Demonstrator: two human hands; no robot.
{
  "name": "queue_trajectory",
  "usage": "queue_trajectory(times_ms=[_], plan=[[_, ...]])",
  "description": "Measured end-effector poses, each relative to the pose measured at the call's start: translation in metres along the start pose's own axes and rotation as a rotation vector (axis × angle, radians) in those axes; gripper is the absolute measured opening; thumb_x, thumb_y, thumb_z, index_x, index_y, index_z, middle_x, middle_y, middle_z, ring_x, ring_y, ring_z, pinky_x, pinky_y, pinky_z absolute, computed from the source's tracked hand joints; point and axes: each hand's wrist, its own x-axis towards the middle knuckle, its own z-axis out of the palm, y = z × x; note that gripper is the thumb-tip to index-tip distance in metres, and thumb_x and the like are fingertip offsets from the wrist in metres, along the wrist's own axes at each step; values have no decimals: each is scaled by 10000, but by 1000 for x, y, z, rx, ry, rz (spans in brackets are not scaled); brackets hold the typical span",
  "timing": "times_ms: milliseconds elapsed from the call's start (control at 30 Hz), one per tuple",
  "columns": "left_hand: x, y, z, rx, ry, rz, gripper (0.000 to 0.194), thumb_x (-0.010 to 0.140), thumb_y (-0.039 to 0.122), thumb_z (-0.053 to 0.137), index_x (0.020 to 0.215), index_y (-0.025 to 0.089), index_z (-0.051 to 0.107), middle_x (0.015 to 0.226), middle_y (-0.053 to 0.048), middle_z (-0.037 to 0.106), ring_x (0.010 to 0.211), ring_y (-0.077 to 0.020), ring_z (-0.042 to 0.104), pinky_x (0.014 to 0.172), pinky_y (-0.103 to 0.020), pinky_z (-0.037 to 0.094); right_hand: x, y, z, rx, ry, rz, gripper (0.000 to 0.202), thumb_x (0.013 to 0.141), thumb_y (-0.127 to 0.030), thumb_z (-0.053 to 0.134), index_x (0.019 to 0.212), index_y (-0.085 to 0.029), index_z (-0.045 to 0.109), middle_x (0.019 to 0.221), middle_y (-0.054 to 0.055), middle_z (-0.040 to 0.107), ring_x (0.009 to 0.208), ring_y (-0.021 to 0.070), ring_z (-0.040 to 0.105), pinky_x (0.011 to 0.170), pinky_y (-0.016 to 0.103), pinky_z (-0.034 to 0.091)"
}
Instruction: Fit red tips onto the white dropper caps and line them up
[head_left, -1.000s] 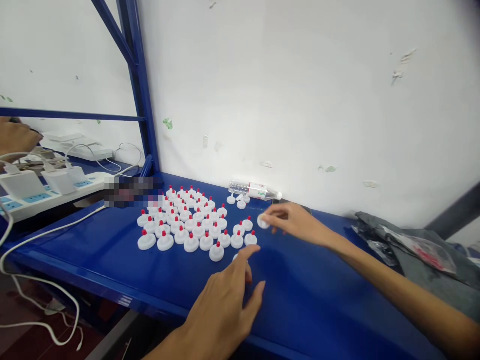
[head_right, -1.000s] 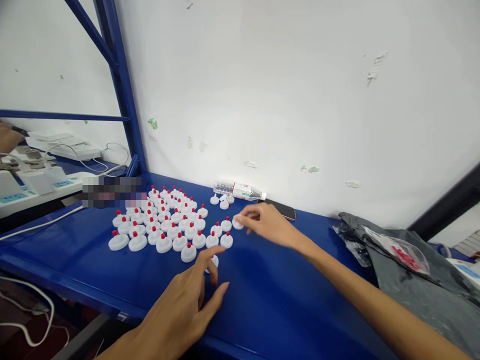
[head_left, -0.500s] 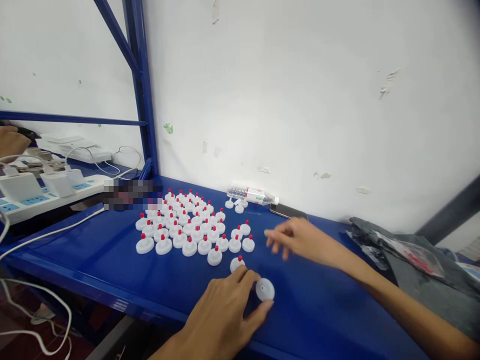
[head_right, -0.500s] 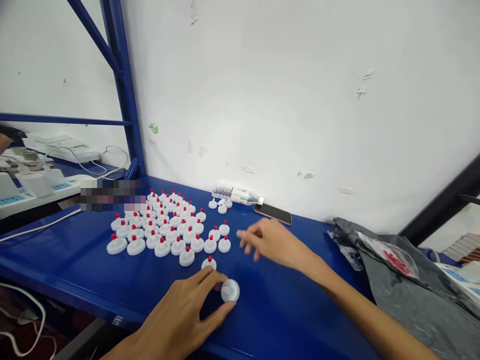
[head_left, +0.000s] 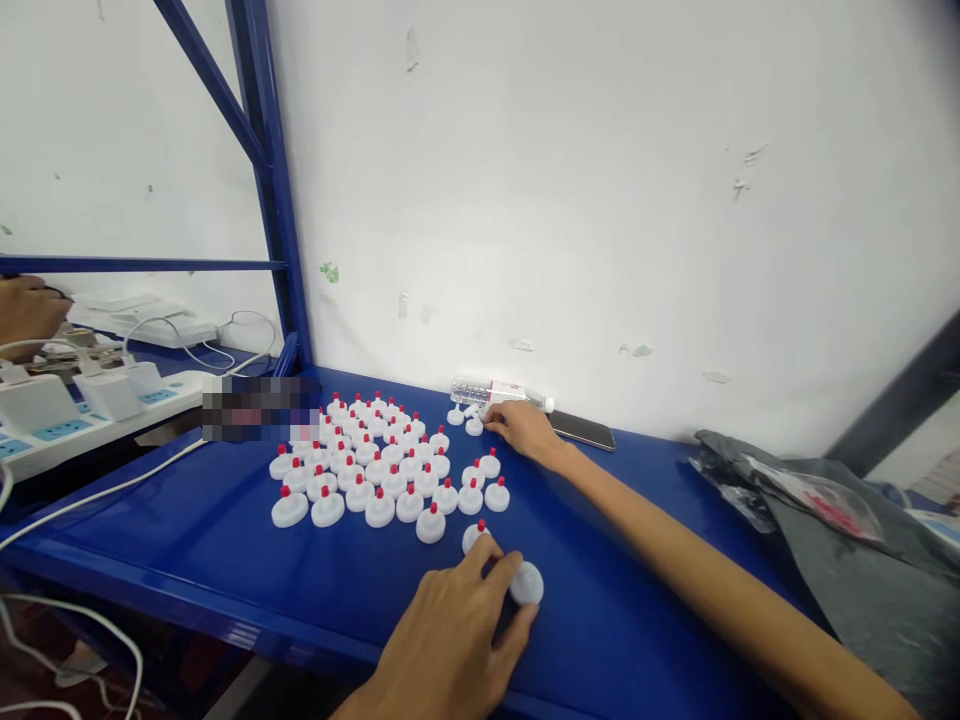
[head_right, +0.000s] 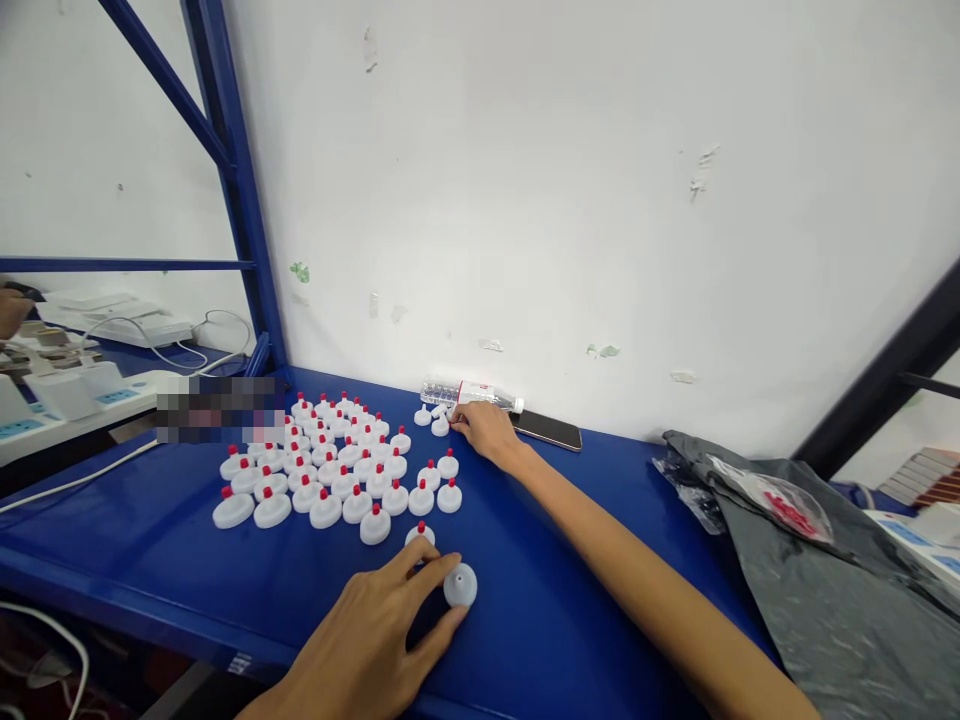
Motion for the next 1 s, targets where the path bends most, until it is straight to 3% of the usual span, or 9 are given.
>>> queue_trajectory(times_ms=[133, 233, 367, 533, 700, 867, 1000], plan=[[-1, 1, 1, -4, -1, -5, 381, 1002, 283, 506, 1367, 262, 611, 1252, -100, 652, 973, -302, 740, 852, -473, 609, -11, 5, -2, -26, 5, -7, 190, 1002, -330, 611, 1044, -171, 706, 1032, 69, 732, 990, 223, 676, 877, 379, 508], [-1, 1, 2, 2, -1, -10, 383, 1002, 288, 504, 1370, 260, 609, 1271, -106, 645, 1002, -316, 734, 862, -487, 606, -16, 5, -3, -17, 16, -23, 200, 989, -294, 633, 1160, -214, 699, 1043, 77, 755, 1019, 239, 681, 833, 321, 470], [-1, 0, 2, -4, -12, -13, 393, 1001, 280, 504, 1381, 258, 602, 1285, -104, 639, 993, -300, 736, 881, -487, 604, -8, 0, 2, 24, 31, -46, 296, 988, -327, 641, 1264, -223, 663, 1058, 79, 748, 1060, 247, 669, 854, 329, 481], [0, 1, -1, 4, -7, -7, 387, 994, 268, 510, 1367, 266, 611, 1281, -95, 640, 987, -309, 740, 850, -499, 615, 6, -1, 13, 90, 44, -52, 256, 1002, -365, 618, 1145, -161, 675, 1065, 61, 704, 973, 212, 676, 884, 424, 549], [0, 2, -1, -1, -16, -10, 379, 994, 267, 519, 1362, 261, 609, 1273, -86, 642, 981, -300, 741, 862, -502, 613, -2, 3, 12, 151, 87, -42, 145, 990, -279, 622, 1020, -156, 693, 1013, 57, 721, 963, 213, 676, 871, 394, 533], [-1, 1, 2, -34, 13, -14, 324, 989, 268, 530, 1294, 258, 641, 1250, -82, 644, 1015, -313, 733, 857, -505, 612, -38, -6, -21, 264, 95, -57, 142, 986, -226, 590, 942, -180, 717, 822, 35, 755, 728, 178, 698, 734, 293, 512], [-1, -1, 5, -46, 32, -25, 283, 985, 283, 547, 1241, 249, 663, 1234, -86, 647, 1006, -318, 735, 859, -516, 608, -94, -28, -63, 315, 114, -67, 181, 1002, -319, 596, 995, -230, 753, 962, 16, 779, 804, 176, 709, 746, 283, 514]])
